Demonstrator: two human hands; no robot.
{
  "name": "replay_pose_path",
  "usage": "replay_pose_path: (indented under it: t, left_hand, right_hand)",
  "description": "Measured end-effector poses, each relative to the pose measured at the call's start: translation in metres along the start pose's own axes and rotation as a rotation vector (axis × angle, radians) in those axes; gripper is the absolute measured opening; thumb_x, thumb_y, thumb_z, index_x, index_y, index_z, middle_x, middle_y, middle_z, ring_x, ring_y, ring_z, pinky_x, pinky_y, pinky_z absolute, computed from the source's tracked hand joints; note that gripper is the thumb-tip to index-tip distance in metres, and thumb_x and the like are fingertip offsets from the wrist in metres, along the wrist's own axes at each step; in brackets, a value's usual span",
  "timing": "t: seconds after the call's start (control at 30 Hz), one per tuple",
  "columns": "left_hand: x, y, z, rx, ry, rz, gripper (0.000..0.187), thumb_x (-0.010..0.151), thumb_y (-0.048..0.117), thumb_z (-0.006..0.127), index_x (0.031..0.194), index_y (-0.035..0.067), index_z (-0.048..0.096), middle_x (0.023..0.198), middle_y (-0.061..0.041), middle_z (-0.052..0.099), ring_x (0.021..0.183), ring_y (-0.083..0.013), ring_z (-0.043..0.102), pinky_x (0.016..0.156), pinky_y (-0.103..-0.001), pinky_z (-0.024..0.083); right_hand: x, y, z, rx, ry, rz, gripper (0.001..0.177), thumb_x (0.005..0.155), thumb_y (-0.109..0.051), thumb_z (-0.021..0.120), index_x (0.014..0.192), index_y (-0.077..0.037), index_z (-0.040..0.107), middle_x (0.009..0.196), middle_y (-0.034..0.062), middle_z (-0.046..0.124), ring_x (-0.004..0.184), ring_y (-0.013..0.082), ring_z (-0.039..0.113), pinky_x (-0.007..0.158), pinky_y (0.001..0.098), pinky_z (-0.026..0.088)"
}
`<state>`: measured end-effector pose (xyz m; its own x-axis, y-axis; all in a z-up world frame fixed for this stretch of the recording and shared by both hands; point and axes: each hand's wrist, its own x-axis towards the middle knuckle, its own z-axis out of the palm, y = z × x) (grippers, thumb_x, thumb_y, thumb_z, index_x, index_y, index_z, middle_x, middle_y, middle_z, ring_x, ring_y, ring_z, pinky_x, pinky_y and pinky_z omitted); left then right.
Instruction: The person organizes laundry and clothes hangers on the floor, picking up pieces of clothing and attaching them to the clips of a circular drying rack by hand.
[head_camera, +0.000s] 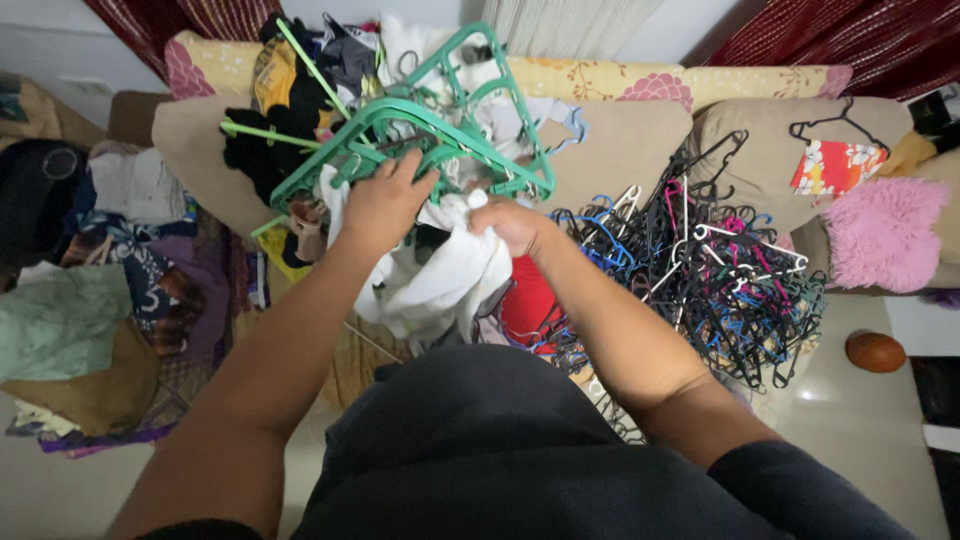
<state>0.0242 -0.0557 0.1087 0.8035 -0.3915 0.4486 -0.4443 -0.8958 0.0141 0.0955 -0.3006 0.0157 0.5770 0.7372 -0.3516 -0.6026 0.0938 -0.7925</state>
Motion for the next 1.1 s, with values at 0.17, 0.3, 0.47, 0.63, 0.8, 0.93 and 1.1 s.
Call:
replay_pose_path:
  t: [0.17, 0.3, 0.47, 0.63, 0.8, 0.93, 1.1]
  left_hand:
    - [0.011, -0.011, 0.018, 0.056, -0.012, -0.006, 0.031, 0.091, 0.016, 0.063, 0.120, 0.019, 0.071, 0.119, -0.008, 0.058, 0.096, -0.0294, 0.067, 0.063, -0.041, 0.058]
    - [0.025, -0.033, 0.023, 0.130, 0.011, -0.073, 0.016, 0.097, 0.019, 0.064, 0.111, 0.020, 0.070, 0.115, -0.007, 0.057, 0.094, -0.0302, 0.067, 0.065, -0.042, 0.057]
    - [0.021, -0.040, 0.008, 0.211, 0.212, -0.059, 0.045, 0.067, 0.024, 0.071, 0.111, 0.024, 0.072, 0.123, -0.012, 0.058, 0.093, -0.0320, 0.068, 0.067, -0.046, 0.056]
    - [-0.004, -0.007, 0.005, 0.129, 0.064, -0.079, 0.039, 0.067, 0.034, 0.073, 0.102, 0.017, 0.071, 0.124, -0.013, 0.057, 0.102, -0.0344, 0.064, 0.085, -0.054, 0.052]
    - [-0.024, 0.015, 0.043, -0.355, 0.045, 0.005, 0.017, 0.102, 0.013, 0.067, 0.118, 0.009, 0.066, 0.135, -0.012, 0.055, 0.123, -0.0308, 0.058, 0.108, -0.046, 0.048]
    - [0.004, 0.002, 0.046, -0.147, 0.333, 0.061, 0.040, 0.076, 0.014, 0.071, 0.114, 0.006, 0.064, 0.135, -0.017, 0.059, 0.124, -0.0364, 0.056, 0.101, -0.053, 0.042]
    - [0.056, -0.010, 0.053, -0.134, 0.359, 0.086, 0.029, 0.092, 0.012, 0.076, 0.115, 0.014, 0.058, 0.135, -0.004, 0.066, 0.127, -0.0281, 0.056, 0.102, -0.050, 0.042]
  right_hand:
    - [-0.015, -0.016, 0.008, 0.142, 0.014, 0.041, 0.029, 0.070, -0.006, 0.065, 0.098, 0.000, 0.073, 0.090, 0.0132, 0.075, 0.079, 0.0259, 0.073, 0.079, 0.0425, 0.060]
    - [-0.018, -0.017, 0.021, -0.088, 0.107, -0.017, 0.040, 0.075, -0.010, 0.070, 0.114, -0.002, 0.072, 0.102, 0.0120, 0.073, 0.089, 0.0235, 0.070, 0.083, 0.0406, 0.057]
    - [-0.013, -0.027, 0.020, -1.177, 0.323, -0.245, 0.038, 0.082, -0.027, 0.078, 0.112, -0.004, 0.073, 0.106, 0.0142, 0.077, 0.095, 0.0219, 0.070, 0.089, 0.0376, 0.055]
    - [-0.007, -0.059, 0.032, -0.902, 0.211, -0.290, 0.035, 0.077, -0.022, 0.078, 0.110, -0.011, 0.075, 0.102, 0.0086, 0.078, 0.094, 0.0172, 0.070, 0.086, 0.0338, 0.057]
    - [-0.005, -0.127, 0.075, -1.185, 0.175, -0.361, 0.033, 0.075, -0.019, 0.082, 0.106, -0.010, 0.073, 0.099, 0.0053, 0.076, 0.093, 0.0165, 0.070, 0.085, 0.0322, 0.056]
    - [-0.033, -0.168, 0.091, -1.211, 0.190, -0.363, 0.032, 0.076, -0.017, 0.079, 0.106, -0.009, 0.070, 0.094, 0.0026, 0.071, 0.089, 0.0152, 0.065, 0.081, 0.0305, 0.054]
    - [-0.051, -0.165, 0.076, -1.059, 0.191, -0.464, 0.032, 0.077, -0.010, 0.078, 0.107, -0.009, 0.067, 0.099, -0.0007, 0.070, 0.093, 0.0098, 0.063, 0.085, 0.0266, 0.053]
